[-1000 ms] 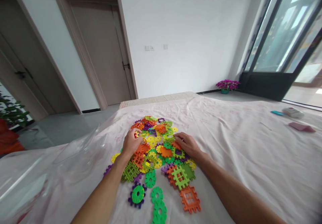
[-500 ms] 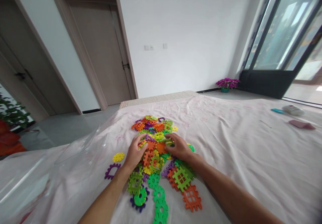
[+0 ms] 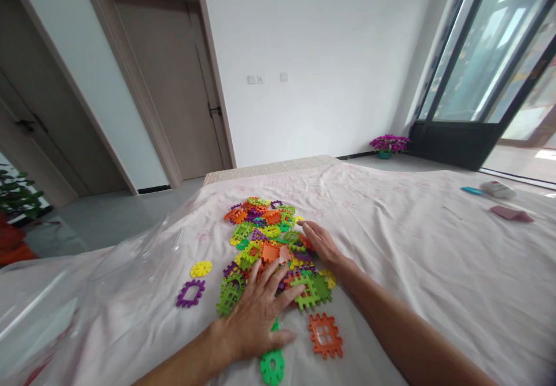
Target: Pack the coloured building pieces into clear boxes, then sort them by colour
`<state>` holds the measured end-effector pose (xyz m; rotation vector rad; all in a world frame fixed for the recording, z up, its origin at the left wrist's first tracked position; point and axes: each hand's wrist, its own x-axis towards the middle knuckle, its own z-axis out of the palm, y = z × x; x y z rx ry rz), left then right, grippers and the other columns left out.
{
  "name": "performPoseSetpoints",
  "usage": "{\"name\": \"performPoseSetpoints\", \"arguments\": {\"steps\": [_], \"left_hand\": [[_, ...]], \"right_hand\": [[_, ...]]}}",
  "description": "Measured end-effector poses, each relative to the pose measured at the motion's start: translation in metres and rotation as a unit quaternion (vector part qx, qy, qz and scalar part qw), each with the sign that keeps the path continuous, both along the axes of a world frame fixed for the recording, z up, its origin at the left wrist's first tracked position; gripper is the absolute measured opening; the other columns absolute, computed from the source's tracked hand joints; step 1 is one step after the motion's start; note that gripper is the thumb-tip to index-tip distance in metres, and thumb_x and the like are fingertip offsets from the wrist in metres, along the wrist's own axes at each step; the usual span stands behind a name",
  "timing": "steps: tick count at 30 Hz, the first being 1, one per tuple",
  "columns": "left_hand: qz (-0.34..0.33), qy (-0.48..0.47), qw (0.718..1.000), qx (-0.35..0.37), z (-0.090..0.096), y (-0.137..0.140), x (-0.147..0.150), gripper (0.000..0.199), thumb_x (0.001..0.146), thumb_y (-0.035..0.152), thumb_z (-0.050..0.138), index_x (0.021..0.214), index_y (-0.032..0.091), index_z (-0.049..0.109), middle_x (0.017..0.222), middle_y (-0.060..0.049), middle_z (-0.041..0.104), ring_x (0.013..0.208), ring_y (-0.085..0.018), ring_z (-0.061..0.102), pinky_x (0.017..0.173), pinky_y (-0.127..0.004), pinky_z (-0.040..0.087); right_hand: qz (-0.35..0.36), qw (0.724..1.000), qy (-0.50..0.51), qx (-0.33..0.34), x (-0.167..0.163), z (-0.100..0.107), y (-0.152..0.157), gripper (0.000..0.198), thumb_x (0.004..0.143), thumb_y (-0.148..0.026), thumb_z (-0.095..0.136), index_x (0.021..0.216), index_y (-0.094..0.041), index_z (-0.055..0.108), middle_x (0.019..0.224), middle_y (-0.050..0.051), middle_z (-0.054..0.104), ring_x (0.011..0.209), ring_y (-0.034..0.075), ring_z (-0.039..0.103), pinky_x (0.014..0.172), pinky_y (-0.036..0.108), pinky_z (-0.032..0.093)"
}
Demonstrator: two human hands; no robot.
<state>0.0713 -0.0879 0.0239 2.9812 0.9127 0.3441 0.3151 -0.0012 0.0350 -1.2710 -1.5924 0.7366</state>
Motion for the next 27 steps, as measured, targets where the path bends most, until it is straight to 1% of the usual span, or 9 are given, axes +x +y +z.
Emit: {"name": "performPoseSetpoints", "arguments": {"steps": [4, 7, 11, 13, 15, 18, 21, 24, 27], "left_hand": [[0.120, -0.057, 0.988, 0.073, -0.003, 0.052, 0.001, 0.059, 0.086, 0.037, 0.056, 0.142, 0.034, 0.038, 0.155, -0.007, 0.028, 0.144, -0.031, 0.017, 0.114, -0.062, 0.008], [0.188, -0.103, 0.973, 0.082, 0.004, 0.096, 0.001, 0.044, 0.090, 0.037, 0.049, 0.134, 0.030, 0.050, 0.152, -0.007, 0.035, 0.141, -0.030, 0.024, 0.115, -0.056, 0.011], [0.300, -0.169, 0.938, 0.045, 0.017, 0.153, 0.000, 0.050, 0.094, 0.046, 0.034, 0.137, 0.024, 0.046, 0.147, -0.010, 0.041, 0.139, -0.027, 0.030, 0.114, -0.048, 0.020], [0.377, -0.148, 0.914, -0.002, 0.022, 0.181, 0.000, 0.054, 0.093, 0.054, 0.032, 0.137, 0.025, 0.045, 0.146, -0.010, 0.043, 0.139, -0.029, 0.028, 0.113, -0.050, 0.018], [0.415, -0.130, 0.900, -0.034, 0.023, 0.207, -0.001, 0.064, 0.089, 0.062, 0.031, 0.139, 0.024, 0.042, 0.144, -0.014, 0.044, 0.139, -0.035, 0.025, 0.110, -0.058, 0.016], [0.425, -0.101, 0.895, -0.083, 0.019, 0.237, -0.003, 0.070, 0.084, 0.069, 0.031, 0.139, 0.026, 0.042, 0.143, -0.016, 0.045, 0.138, -0.041, 0.025, 0.105, -0.066, 0.016], [0.404, -0.075, 0.904, -0.121, 0.013, 0.252, -0.004, 0.073, 0.079, 0.070, 0.040, 0.139, 0.028, 0.042, 0.146, -0.017, 0.042, 0.136, -0.044, 0.030, 0.100, -0.069, 0.021], [0.360, -0.056, 0.922, -0.130, 0.010, 0.249, -0.001, 0.069, 0.077, 0.062, 0.049, 0.138, 0.030, 0.043, 0.150, -0.015, 0.038, 0.133, -0.044, 0.034, 0.101, -0.068, 0.023], [0.301, -0.046, 0.945, -0.121, 0.012, 0.231, 0.002, 0.060, 0.077, 0.044, 0.054, 0.135, 0.032, 0.047, 0.148, -0.009, 0.041, 0.130, -0.037, 0.041, 0.106, -0.058, 0.026]], "right_hand": [[0.081, 0.994, 0.060, -0.035, -0.001, -0.001, 0.002, 0.060, 0.089, -0.065, 0.039, 0.116, -0.020, 0.066, 0.121, 0.010, 0.065, 0.116, 0.029, 0.057, 0.104, 0.045, 0.041], [0.051, 0.992, 0.110, -0.022, 0.004, -0.008, 0.010, 0.058, 0.092, -0.062, 0.034, 0.113, -0.020, 0.067, 0.119, 0.011, 0.066, 0.112, 0.027, 0.060, 0.100, 0.043, 0.046], [-0.073, 0.997, -0.021, 0.007, 0.020, -0.021, 0.025, 0.050, 0.092, -0.057, 0.035, 0.107, -0.024, 0.069, 0.115, 0.010, 0.067, 0.110, 0.028, 0.060, 0.100, 0.046, 0.044], [-0.086, 0.990, -0.107, 0.018, 0.027, -0.025, 0.030, 0.048, 0.093, -0.054, 0.033, 0.109, -0.026, 0.069, 0.114, 0.009, 0.068, 0.109, 0.028, 0.060, 0.100, 0.046, 0.044], [-0.071, 0.982, -0.173, 0.035, 0.030, -0.027, 0.032, 0.049, 0.094, -0.052, 0.030, 0.112, -0.026, 0.068, 0.114, 0.008, 0.068, 0.109, 0.028, 0.060, 0.100, 0.044, 0.043], [-0.059, 0.969, -0.237, 0.042, 0.028, -0.030, 0.031, 0.051, 0.096, -0.050, 0.027, 0.121, -0.023, 0.063, 0.122, 0.008, 0.065, 0.115, 0.026, 0.056, 0.102, 0.041, 0.040], [-0.060, 0.961, -0.270, 0.032, 0.025, -0.032, 0.029, 0.052, 0.097, -0.049, 0.027, 0.128, -0.021, 0.057, 0.129, 0.009, 0.060, 0.121, 0.025, 0.052, 0.104, 0.041, 0.037], [-0.048, 0.954, -0.295, 0.028, 0.022, -0.031, 0.027, 0.051, 0.097, -0.049, 0.029, 0.132, -0.022, 0.054, 0.130, 0.008, 0.059, 0.125, 0.026, 0.048, 0.106, 0.042, 0.034], [-0.046, 0.954, -0.294, 0.030, 0.022, -0.029, 0.025, 0.050, 0.096, -0.049, 0.031, 0.131, -0.022, 0.054, 0.129, 0.009, 0.060, 0.123, 0.026, 0.050, 0.106, 0.042, 0.034]]}}
